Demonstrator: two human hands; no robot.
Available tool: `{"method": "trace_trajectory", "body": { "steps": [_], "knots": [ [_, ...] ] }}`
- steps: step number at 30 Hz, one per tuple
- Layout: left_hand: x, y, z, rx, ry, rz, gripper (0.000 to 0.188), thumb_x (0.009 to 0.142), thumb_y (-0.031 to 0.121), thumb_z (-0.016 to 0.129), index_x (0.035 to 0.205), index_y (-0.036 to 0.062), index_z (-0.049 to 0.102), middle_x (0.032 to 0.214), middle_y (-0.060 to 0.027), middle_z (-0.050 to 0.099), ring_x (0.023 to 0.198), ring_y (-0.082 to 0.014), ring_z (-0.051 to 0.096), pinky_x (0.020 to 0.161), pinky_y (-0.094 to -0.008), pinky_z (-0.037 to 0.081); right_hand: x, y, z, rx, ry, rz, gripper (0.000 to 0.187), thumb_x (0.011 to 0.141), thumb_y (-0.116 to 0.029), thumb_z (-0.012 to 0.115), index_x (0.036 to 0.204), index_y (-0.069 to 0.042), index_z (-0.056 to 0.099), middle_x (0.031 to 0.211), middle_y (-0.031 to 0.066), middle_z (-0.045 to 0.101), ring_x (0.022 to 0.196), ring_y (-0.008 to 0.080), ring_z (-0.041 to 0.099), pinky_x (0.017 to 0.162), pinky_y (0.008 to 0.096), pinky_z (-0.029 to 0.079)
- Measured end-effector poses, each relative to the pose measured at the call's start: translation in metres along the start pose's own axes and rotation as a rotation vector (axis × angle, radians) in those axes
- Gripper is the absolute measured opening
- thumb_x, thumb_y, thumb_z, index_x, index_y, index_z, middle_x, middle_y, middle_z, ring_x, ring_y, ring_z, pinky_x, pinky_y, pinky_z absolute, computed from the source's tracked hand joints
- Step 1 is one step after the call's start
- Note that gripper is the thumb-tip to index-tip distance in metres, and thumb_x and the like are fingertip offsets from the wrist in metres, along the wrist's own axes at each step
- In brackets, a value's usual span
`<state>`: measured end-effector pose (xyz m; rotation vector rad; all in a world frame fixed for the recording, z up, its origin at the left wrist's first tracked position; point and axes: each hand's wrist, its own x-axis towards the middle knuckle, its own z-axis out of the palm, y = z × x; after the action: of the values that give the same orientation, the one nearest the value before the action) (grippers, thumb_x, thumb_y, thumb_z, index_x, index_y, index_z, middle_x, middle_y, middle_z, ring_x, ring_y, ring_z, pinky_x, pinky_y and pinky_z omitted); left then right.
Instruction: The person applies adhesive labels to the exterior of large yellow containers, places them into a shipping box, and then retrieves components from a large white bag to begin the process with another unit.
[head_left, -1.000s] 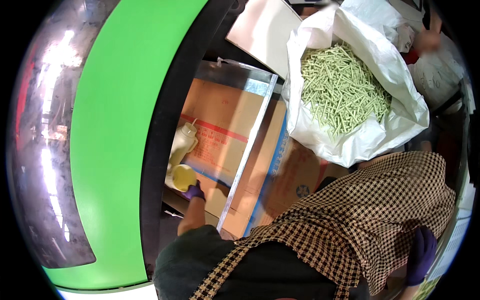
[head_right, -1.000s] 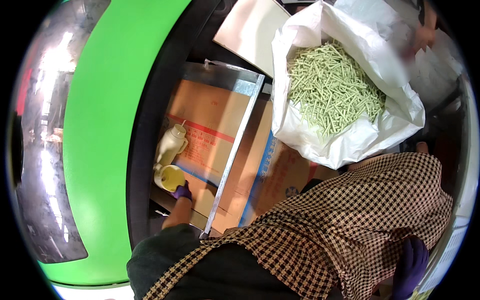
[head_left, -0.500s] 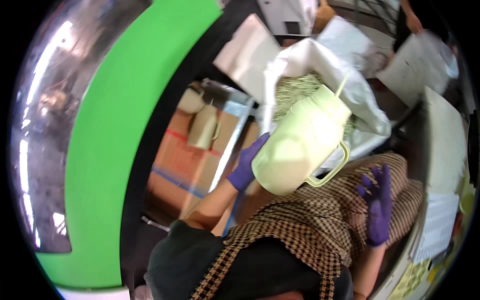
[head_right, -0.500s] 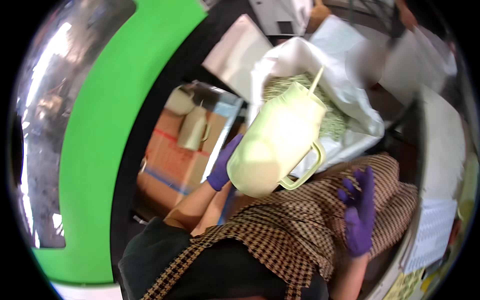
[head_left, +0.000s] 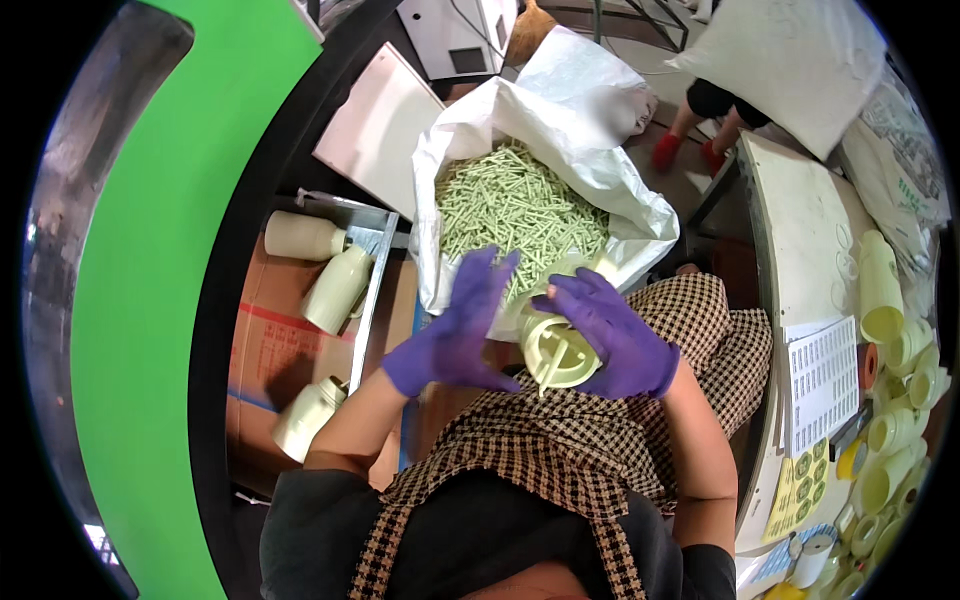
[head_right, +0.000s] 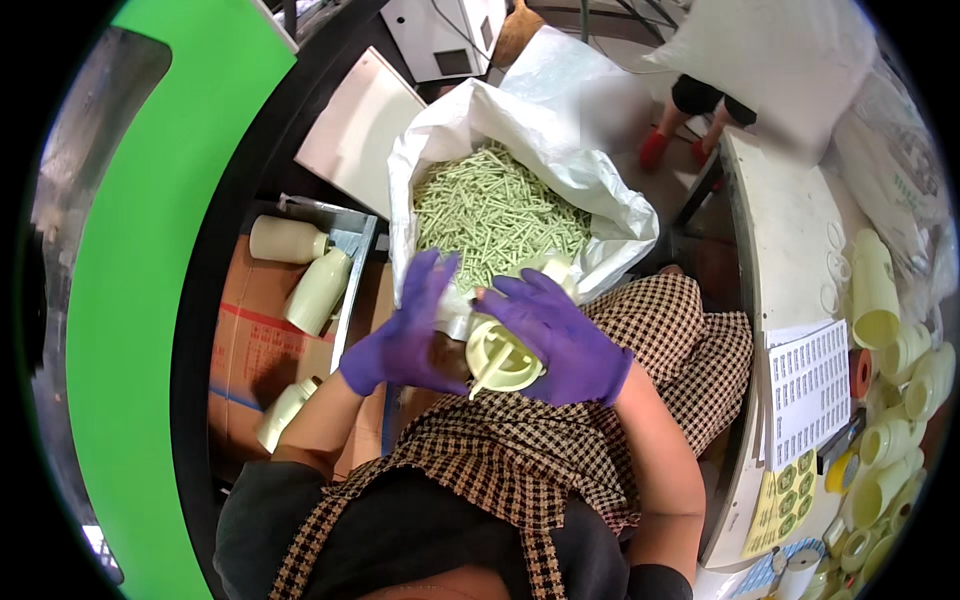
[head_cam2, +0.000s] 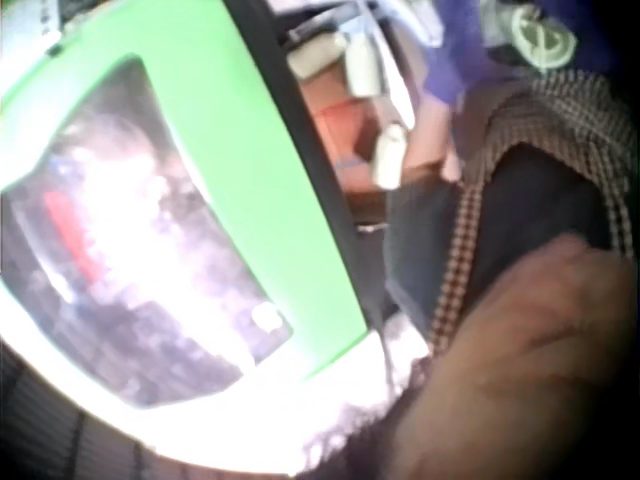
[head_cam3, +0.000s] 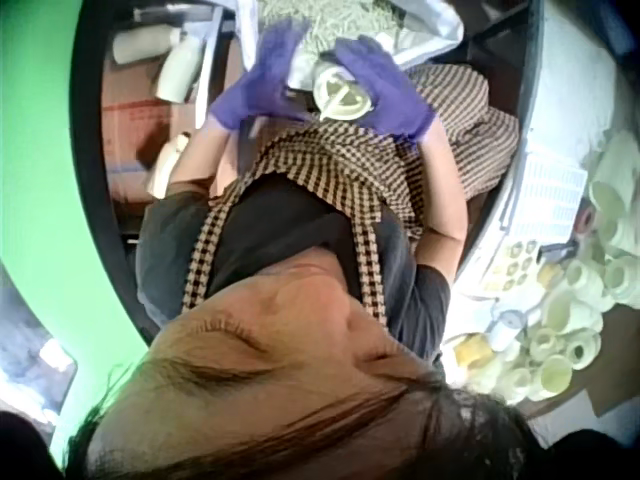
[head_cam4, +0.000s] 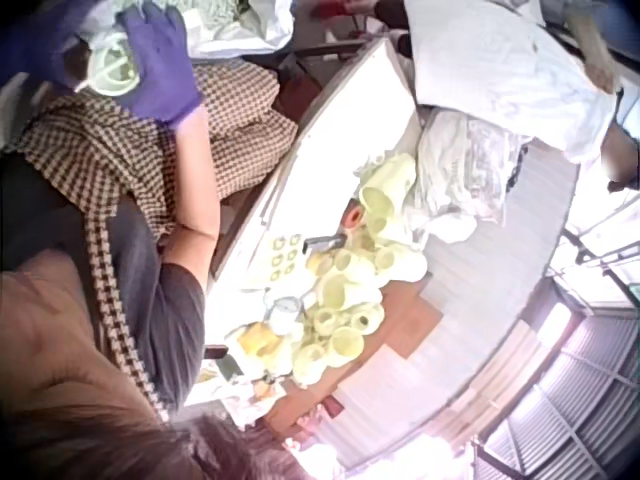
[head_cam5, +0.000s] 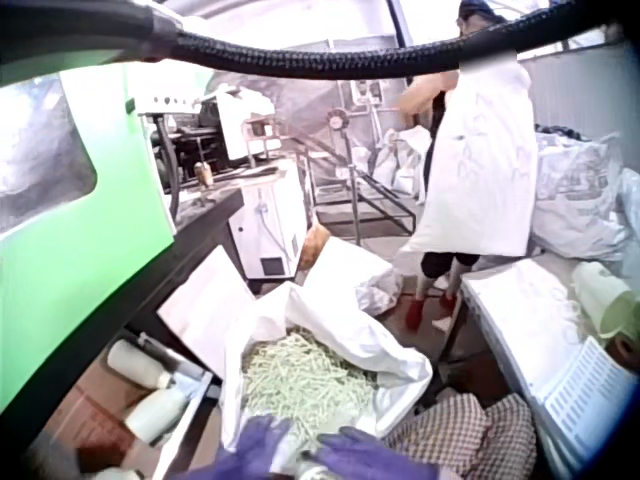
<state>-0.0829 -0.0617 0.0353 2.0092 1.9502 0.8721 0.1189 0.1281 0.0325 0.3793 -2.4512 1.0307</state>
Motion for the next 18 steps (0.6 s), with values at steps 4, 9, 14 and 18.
{"method": "trace_trajectory", "body": {
  "steps": [4, 9, 14, 18],
  "knots": [
    [0.023, 0.005, 0.029, -0.394, 0.054, 0.192, 0.157, 0.062, 0.026, 0.099, 0.158, 0.0012, -0.022, 0.16, -0.0304, 0.032, 0.148, -0.0398, 0.037, 0.12, -0.0458, 0.032, 0.004, -0.003, 0.01, -0.206, 0.246, -0.028, 0.115, 0.067, -0.022, 0.09, 0.161, -0.01, 0.024, 0.153, 0.0254, 0.042, 0.142, 0.048, 0.039, 0.114, 0.0568, 0.035],
    [0.022, 0.021, 0.063, -0.075, 0.316, 0.043, 0.128, 0.062, 0.036, 0.096, 0.154, -0.0141, 0.023, 0.129, -0.0215, 0.065, 0.117, -0.0361, 0.062, 0.099, -0.0469, 0.045, -0.06, -0.028, 0.025, -0.628, 0.573, 0.346, 0.09, 0.068, -0.02, 0.09, 0.148, -0.011, 0.048, 0.143, 0.0244, 0.051, 0.124, 0.0402, 0.058, 0.099, 0.0464, 0.052],
    [0.026, 0.047, 0.083, 0.006, 0.345, 0.073, 0.108, 0.064, 0.035, 0.091, 0.145, -0.0131, 0.038, 0.119, -0.0184, 0.065, 0.108, -0.037, 0.061, 0.099, -0.0481, 0.044, -0.065, -0.073, 0.055, -0.501, 0.33, 0.415, 0.063, 0.079, -0.02, 0.079, 0.138, -0.014, 0.057, 0.133, 0.0133, 0.061, 0.085, 0.026, 0.071, 0.068, 0.0368, 0.059],
    [0.034, 0.059, 0.09, 0.059, 0.421, 0.157, 0.092, 0.067, 0.037, 0.088, 0.133, -0.0124, 0.048, 0.115, -0.0194, 0.065, 0.103, -0.0376, 0.062, 0.101, -0.0498, 0.043, -0.07, -0.051, 0.08, -0.597, 0.351, 0.498, 0.073, 0.076, -0.025, 0.077, 0.144, -0.021, 0.052, 0.122, 0.0073, 0.063, 0.074, 0.0213, 0.068, 0.06, 0.0342, 0.055]
  ]
}}
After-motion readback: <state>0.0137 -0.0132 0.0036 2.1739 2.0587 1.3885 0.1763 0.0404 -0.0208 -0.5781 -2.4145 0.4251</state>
